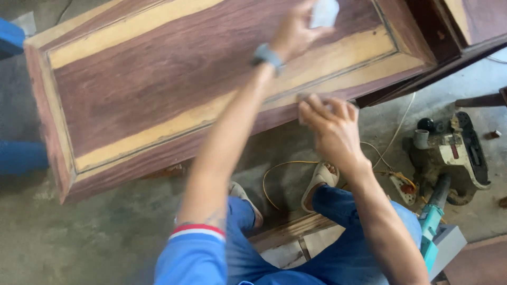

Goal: The person sits on a low bench and sands the edge of a wooden table using a sanding block. They repeatedly apply a liquid from a white squeeze bottle onto the wood and rub it in with the block, working along the border of the tabletop.

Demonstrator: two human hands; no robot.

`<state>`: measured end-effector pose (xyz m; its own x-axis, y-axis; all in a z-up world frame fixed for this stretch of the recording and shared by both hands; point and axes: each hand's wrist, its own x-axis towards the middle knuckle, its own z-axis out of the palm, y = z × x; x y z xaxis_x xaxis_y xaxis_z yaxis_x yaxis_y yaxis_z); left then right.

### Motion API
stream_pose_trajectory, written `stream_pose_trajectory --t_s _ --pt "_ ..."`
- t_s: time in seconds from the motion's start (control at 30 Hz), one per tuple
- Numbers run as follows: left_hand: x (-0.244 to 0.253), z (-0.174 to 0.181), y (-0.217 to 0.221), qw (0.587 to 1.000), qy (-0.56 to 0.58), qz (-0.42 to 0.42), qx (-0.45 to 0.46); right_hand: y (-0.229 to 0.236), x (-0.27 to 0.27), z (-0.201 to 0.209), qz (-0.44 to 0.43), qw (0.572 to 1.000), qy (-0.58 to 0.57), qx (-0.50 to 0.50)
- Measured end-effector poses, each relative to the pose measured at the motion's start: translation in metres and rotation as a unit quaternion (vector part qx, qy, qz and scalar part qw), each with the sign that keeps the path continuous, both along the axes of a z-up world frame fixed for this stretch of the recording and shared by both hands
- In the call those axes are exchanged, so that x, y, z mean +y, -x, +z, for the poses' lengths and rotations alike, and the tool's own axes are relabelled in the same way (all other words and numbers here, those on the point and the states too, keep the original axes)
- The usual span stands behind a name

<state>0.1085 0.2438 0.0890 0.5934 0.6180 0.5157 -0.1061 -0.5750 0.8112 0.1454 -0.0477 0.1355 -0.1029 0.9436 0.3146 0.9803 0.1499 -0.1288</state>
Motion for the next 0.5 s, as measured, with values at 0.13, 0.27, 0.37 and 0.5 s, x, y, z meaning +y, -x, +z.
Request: stream_pose_trajectory --t_s 0.13,0.27,0.37,0.5 --pt "-0.024 0.051 0.147 0.986 -0.093 0.089 0.109 0.029 -0.001 -0.017 0.081 0.997 0.002 -0.013" --pt "-0.051 0.063 0.254 0.980 -0.062 0.164 0.100 0.002 0.049 -0.005 0.061 0.996 -0.061 0.007" --pt "-0.063 0.059 0.299 0.960 -0.125 0.215 0.130 -0.008 0.077 -0.015 0.012 1.000 -0.010 0.007" --pt "-0.062 0.044 0.316 0.937 -0.250 0.206 0.129 0.037 0.036 -0.025 0.038 0.998 -0.016 0.037"
